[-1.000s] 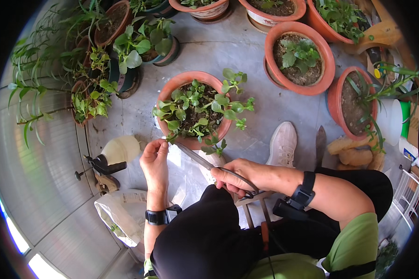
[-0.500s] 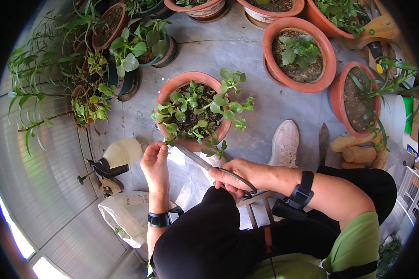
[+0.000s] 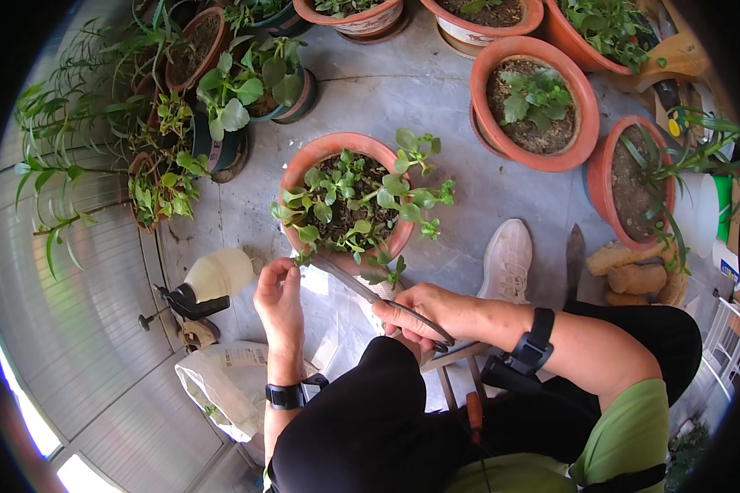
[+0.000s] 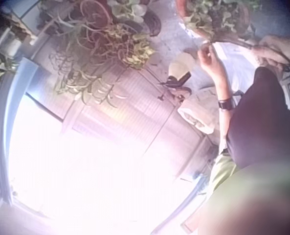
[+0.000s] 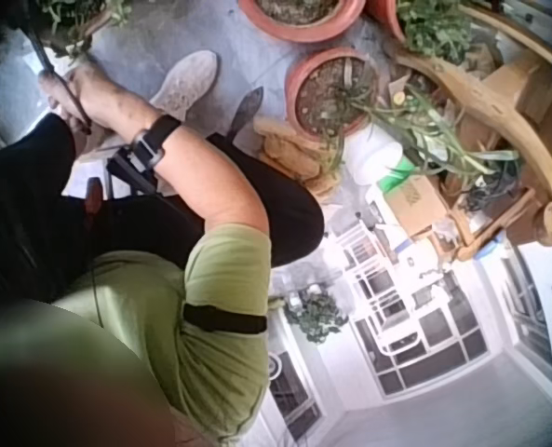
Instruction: Prune a potted plant using scissors.
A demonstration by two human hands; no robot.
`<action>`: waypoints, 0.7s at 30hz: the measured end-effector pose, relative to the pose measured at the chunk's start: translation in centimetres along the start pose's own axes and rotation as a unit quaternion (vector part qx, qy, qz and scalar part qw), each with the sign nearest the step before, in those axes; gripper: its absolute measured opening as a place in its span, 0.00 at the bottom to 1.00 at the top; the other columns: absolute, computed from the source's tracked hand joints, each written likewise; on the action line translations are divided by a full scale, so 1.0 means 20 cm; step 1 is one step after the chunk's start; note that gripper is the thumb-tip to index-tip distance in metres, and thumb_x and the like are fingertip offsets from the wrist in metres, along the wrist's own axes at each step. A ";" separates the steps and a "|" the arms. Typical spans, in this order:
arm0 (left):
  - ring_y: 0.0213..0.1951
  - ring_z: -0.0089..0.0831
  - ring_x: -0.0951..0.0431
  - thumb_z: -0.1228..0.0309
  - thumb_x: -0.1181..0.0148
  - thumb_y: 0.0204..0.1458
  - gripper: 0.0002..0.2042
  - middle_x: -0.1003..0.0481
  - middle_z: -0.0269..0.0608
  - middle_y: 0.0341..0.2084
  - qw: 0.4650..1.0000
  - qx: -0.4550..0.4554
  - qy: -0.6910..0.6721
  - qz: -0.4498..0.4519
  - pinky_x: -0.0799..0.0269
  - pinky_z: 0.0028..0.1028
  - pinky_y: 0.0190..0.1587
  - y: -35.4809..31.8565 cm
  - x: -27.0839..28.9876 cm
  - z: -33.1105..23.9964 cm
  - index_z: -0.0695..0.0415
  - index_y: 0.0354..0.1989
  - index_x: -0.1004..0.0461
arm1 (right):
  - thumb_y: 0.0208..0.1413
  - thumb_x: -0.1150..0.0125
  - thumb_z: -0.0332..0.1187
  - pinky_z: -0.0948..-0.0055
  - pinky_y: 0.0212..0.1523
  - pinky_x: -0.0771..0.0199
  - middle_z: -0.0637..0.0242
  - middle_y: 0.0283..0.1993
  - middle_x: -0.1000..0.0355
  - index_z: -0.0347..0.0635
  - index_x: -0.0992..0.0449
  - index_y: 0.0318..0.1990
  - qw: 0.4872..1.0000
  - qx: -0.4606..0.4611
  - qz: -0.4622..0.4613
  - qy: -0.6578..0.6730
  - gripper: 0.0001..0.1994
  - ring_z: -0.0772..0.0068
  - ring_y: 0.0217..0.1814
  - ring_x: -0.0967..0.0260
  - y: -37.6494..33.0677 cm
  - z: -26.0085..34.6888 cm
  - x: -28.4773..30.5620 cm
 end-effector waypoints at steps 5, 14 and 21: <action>0.38 0.20 0.31 0.82 0.47 0.52 0.04 0.27 0.35 0.37 1.000 -0.002 -0.026 0.006 0.36 0.20 0.43 0.00 -0.02 -0.03 0.64 0.36 0.29 | 0.51 0.54 0.66 0.78 0.19 0.38 0.73 0.18 0.39 0.36 0.27 0.31 1.000 0.006 -0.005 -0.021 0.34 0.80 0.16 0.40 0.00 0.02 0.00; 0.38 0.20 0.31 0.83 0.47 0.52 0.05 0.27 0.35 0.36 1.000 -0.016 -0.011 0.012 0.35 0.20 0.43 0.00 -0.01 -0.03 0.64 0.36 0.29 | 0.51 0.55 0.67 0.78 0.20 0.36 0.73 0.18 0.39 0.36 0.27 0.32 1.000 -0.003 0.021 -0.012 0.35 0.80 0.18 0.38 -0.01 0.04 0.00; 0.35 0.18 0.32 0.81 0.45 0.51 0.04 0.28 0.31 0.30 1.000 -0.012 0.013 0.001 0.36 0.18 0.40 0.00 -0.01 -0.01 0.63 0.34 0.28 | 0.53 0.55 0.64 0.80 0.20 0.37 0.73 0.18 0.39 0.37 0.28 0.30 0.999 0.012 0.030 0.004 0.32 0.81 0.17 0.39 0.02 0.03 0.00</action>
Point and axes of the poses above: each hand's wrist, its own y-axis towards the middle knuckle, its own x-axis out of the back of the hand, z = x × y, the point moved 1 cm from there along y, towards the middle knuckle
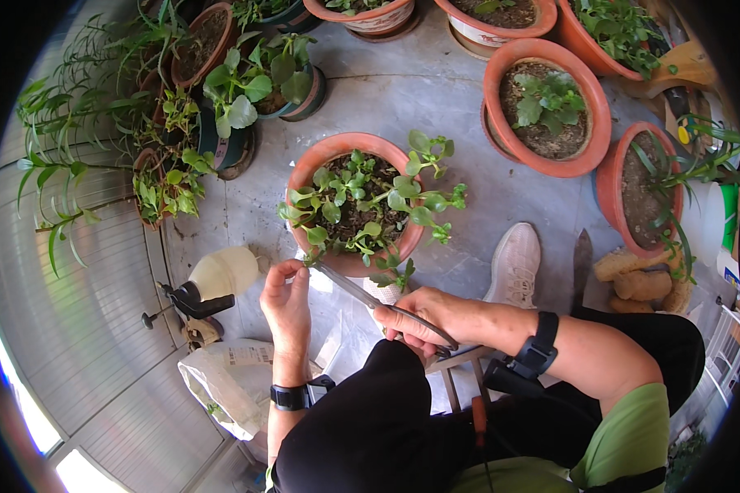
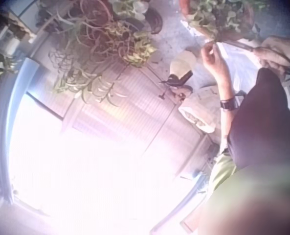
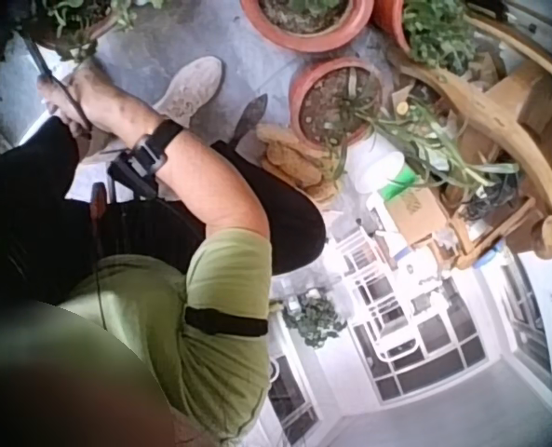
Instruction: Prune a potted plant using scissors.
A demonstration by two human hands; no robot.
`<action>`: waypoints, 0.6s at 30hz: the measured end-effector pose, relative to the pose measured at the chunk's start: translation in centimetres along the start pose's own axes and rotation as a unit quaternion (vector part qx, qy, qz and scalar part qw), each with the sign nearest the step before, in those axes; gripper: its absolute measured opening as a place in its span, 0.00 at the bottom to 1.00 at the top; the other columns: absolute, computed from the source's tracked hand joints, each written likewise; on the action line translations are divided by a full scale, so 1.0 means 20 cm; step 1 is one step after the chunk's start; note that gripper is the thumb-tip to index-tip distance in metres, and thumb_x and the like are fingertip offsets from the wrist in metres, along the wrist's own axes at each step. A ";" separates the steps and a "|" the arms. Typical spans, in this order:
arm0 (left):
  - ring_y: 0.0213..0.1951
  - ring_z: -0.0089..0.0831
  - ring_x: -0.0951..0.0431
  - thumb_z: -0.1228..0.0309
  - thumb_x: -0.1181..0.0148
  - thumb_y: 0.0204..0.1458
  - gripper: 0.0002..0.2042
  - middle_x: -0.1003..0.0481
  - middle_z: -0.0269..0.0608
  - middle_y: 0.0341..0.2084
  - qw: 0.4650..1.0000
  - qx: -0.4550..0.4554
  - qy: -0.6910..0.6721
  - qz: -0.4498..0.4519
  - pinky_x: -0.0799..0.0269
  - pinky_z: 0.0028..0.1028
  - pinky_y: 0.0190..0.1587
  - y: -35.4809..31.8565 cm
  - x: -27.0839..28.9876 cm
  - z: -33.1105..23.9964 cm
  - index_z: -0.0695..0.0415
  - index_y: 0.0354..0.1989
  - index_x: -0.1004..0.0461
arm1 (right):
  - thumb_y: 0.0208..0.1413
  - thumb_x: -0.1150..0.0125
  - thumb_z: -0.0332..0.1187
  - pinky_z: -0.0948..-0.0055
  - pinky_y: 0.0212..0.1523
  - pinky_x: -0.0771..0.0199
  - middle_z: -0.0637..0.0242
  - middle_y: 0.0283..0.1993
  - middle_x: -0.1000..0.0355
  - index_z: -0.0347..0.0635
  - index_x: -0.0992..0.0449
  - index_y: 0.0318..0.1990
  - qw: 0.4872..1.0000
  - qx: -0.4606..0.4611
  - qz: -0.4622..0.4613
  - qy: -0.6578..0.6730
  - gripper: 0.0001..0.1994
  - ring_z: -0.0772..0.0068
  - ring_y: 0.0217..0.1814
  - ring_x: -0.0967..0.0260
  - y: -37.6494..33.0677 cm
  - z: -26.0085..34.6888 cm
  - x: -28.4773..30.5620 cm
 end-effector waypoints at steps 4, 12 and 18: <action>0.34 0.17 0.33 0.81 0.45 0.51 0.03 0.28 0.31 0.30 1.000 -0.008 -0.018 0.004 0.37 0.17 0.39 -0.01 0.00 0.00 0.63 0.35 0.29 | 0.52 0.53 0.65 0.79 0.15 0.40 0.72 0.16 0.40 0.36 0.29 0.28 1.000 0.025 -0.003 0.014 0.33 0.80 0.13 0.41 0.03 -0.04 -0.01; 0.33 0.15 0.36 0.80 0.45 0.52 0.03 0.30 0.28 0.29 1.000 0.001 -0.020 0.004 0.40 0.15 0.37 -0.02 -0.01 -0.02 0.62 0.35 0.29 | 0.54 0.53 0.62 0.79 0.19 0.35 0.72 0.17 0.39 0.34 0.29 0.31 1.000 0.014 0.009 0.013 0.31 0.81 0.16 0.39 0.04 -0.02 -0.02; 0.35 0.16 0.35 0.80 0.46 0.52 0.04 0.29 0.29 0.31 1.000 -0.004 -0.007 0.004 0.39 0.17 0.40 -0.03 -0.01 -0.02 0.62 0.35 0.29 | 0.49 0.49 0.66 0.78 0.09 0.44 0.72 0.11 0.42 0.41 0.35 0.16 0.997 0.053 -0.047 0.039 0.32 0.80 0.09 0.42 0.07 -0.04 -0.04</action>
Point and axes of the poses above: each hand's wrist, its own y-axis towards the middle knuckle, its own x-axis out of the back of the hand, z = x × y, the point moved 1 cm from there along y, towards the middle knuckle
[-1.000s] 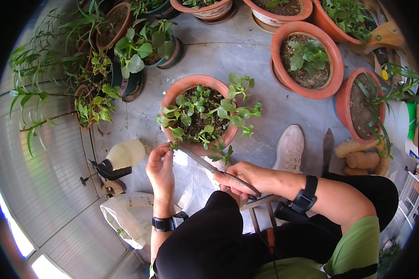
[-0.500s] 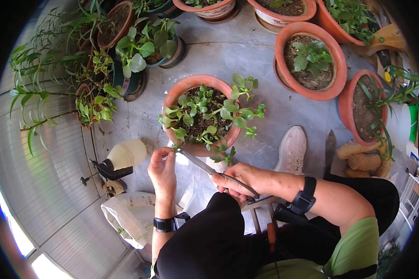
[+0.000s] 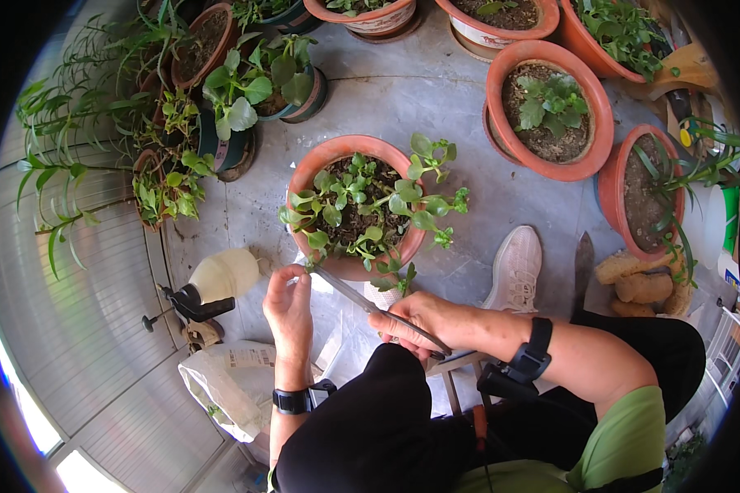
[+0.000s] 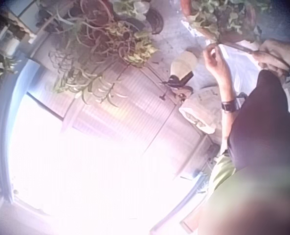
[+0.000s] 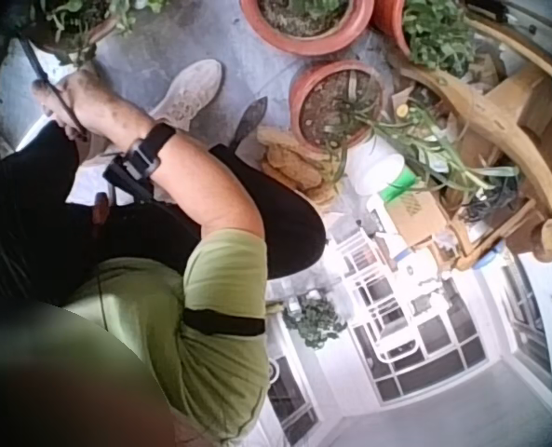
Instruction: Prune a potted plant using scissors.
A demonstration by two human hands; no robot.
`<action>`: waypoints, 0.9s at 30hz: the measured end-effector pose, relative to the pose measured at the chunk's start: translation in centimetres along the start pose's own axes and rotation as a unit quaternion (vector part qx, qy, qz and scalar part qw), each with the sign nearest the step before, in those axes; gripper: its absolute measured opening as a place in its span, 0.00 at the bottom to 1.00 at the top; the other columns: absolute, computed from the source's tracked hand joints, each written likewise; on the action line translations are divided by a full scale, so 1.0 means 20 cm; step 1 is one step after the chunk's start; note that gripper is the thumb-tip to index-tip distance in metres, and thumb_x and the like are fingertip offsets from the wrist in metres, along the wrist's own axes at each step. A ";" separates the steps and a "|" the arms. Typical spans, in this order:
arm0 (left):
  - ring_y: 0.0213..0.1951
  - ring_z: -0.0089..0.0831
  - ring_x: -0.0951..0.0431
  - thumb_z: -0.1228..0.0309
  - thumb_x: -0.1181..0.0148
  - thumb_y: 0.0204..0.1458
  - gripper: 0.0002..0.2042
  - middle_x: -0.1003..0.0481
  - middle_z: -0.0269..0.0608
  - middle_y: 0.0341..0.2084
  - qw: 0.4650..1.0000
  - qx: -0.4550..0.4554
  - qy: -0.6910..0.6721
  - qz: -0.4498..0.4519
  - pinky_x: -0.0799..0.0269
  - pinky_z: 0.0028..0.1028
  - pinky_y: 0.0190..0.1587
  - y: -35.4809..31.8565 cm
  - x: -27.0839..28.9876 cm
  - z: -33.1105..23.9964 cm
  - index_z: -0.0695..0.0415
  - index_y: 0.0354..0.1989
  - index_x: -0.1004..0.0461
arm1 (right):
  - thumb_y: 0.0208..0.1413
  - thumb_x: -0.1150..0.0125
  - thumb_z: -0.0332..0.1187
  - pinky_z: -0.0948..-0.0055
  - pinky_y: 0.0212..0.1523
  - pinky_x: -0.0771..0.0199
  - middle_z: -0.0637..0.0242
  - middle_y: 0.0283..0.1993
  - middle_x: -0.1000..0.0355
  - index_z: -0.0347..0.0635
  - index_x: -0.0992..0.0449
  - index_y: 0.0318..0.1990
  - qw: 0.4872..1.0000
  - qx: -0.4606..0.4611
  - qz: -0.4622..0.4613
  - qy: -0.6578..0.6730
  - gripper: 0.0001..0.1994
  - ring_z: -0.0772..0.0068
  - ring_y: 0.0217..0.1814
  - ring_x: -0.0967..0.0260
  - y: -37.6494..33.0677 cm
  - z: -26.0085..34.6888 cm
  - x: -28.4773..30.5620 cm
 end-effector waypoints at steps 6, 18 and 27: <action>0.43 0.22 0.31 0.81 0.48 0.53 0.04 0.27 0.37 0.38 1.000 -0.018 -0.013 0.012 0.38 0.22 0.50 0.00 0.01 0.03 0.63 0.36 0.29 | 0.50 0.49 0.65 0.76 0.11 0.46 0.72 0.07 0.43 0.45 0.37 0.12 0.996 0.015 -0.010 -0.083 0.32 0.78 0.09 0.42 -0.02 -0.01 0.03; 0.41 0.22 0.30 0.81 0.48 0.54 0.04 0.26 0.38 0.38 1.000 0.000 -0.019 0.014 0.37 0.21 0.48 0.01 0.01 0.04 0.63 0.37 0.30 | 0.51 0.48 0.63 0.78 0.16 0.47 0.75 0.15 0.41 0.43 0.30 0.22 0.989 -0.084 0.015 -0.122 0.28 0.83 0.14 0.46 -0.05 0.07 0.07; 0.44 0.23 0.30 0.81 0.48 0.54 0.05 0.27 0.41 0.41 0.999 -0.017 -0.026 0.024 0.37 0.24 0.50 0.01 0.03 0.07 0.62 0.38 0.30 | 0.51 0.49 0.63 0.80 0.15 0.50 0.78 0.13 0.44 0.44 0.29 0.23 0.985 -0.090 0.046 -0.142 0.28 0.85 0.13 0.48 -0.08 0.08 0.07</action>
Point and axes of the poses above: each hand's wrist, its own y-axis towards the middle knuckle, its own x-axis out of the back of the hand, z = x × y, the point moved 1 cm from there along y, towards the middle knuckle
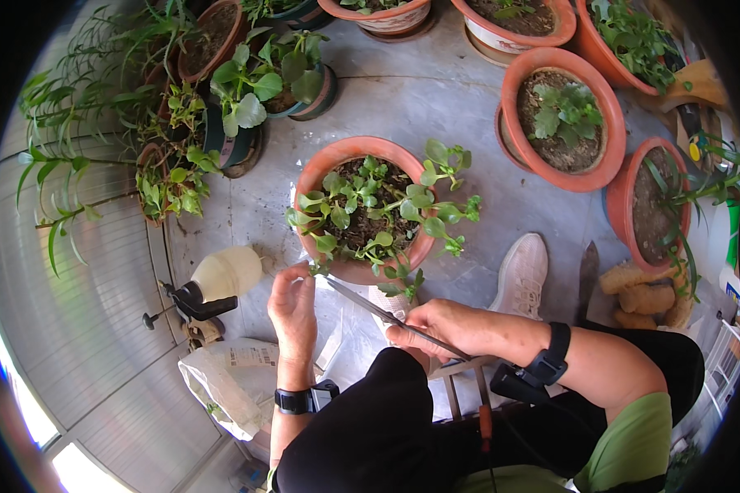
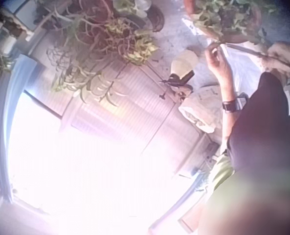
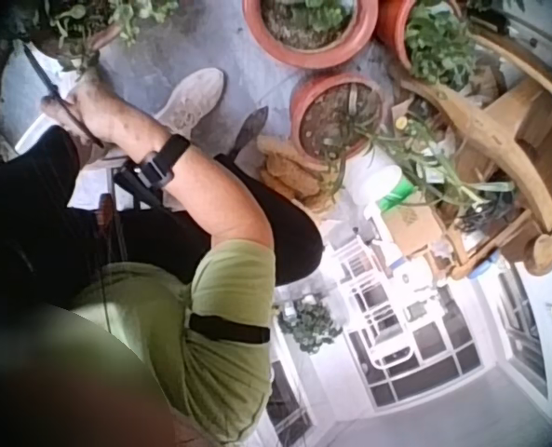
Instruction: Prune a potted plant using scissors.
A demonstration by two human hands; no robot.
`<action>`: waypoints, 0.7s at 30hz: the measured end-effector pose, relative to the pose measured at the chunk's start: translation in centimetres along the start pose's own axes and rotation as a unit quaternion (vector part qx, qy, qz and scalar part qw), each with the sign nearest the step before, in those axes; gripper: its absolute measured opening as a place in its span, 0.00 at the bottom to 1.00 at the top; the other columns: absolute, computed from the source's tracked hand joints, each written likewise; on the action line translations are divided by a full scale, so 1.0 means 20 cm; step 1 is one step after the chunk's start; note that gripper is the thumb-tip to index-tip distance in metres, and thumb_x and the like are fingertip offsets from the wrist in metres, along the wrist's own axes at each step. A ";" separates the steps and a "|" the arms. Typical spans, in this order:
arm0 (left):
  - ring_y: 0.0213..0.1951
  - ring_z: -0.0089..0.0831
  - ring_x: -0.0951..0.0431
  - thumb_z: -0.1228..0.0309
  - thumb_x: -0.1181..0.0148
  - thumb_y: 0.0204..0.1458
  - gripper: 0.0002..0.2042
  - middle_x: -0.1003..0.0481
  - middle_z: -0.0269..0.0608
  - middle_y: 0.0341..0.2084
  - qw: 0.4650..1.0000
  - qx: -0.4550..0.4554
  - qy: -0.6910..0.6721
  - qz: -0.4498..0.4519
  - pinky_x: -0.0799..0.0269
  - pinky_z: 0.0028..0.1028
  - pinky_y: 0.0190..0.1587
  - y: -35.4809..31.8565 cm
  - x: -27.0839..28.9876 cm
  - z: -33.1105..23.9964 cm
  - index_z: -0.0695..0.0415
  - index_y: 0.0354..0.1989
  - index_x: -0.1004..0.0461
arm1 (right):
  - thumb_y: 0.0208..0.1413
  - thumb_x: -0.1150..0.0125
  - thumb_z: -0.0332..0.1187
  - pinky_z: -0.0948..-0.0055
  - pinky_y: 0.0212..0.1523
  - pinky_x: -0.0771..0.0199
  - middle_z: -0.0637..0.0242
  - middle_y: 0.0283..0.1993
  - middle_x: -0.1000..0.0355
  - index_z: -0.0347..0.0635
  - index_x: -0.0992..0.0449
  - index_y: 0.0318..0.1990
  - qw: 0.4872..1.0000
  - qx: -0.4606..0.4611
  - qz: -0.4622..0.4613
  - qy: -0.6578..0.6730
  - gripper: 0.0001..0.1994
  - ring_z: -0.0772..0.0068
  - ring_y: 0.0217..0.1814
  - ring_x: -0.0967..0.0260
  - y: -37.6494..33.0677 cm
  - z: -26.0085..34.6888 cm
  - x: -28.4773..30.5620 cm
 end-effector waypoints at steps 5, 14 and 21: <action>0.46 0.26 0.30 0.81 0.48 0.53 0.05 0.27 0.44 0.43 1.000 -0.027 0.008 0.002 0.37 0.25 0.52 0.01 -0.02 -0.01 0.62 0.38 0.30 | 0.52 0.50 0.63 0.80 0.17 0.49 0.77 0.17 0.41 0.42 0.26 0.29 1.000 -0.001 -0.001 0.029 0.28 0.85 0.16 0.46 0.01 -0.02 0.01; 0.43 0.25 0.29 0.80 0.47 0.53 0.04 0.26 0.40 0.40 1.000 -0.009 0.022 0.000 0.36 0.25 0.51 0.00 0.00 0.00 0.63 0.37 0.30 | 0.53 0.52 0.62 0.79 0.21 0.35 0.72 0.21 0.36 0.38 0.26 0.33 0.998 0.014 0.006 0.054 0.30 0.80 0.20 0.37 0.05 0.00 -0.01; 0.42 0.25 0.29 0.80 0.47 0.52 0.04 0.26 0.38 0.37 0.999 -0.016 0.035 0.001 0.35 0.26 0.50 0.00 -0.02 -0.01 0.63 0.35 0.30 | 0.53 0.52 0.63 0.79 0.20 0.34 0.69 0.22 0.32 0.36 0.26 0.33 0.997 0.045 0.016 0.055 0.31 0.80 0.19 0.35 0.08 -0.01 -0.01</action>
Point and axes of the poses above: each hand's wrist, its own y-axis towards the middle knuckle, its own x-axis out of the back of the hand, z = x × y, the point moved 1 cm from there along y, towards the middle knuckle
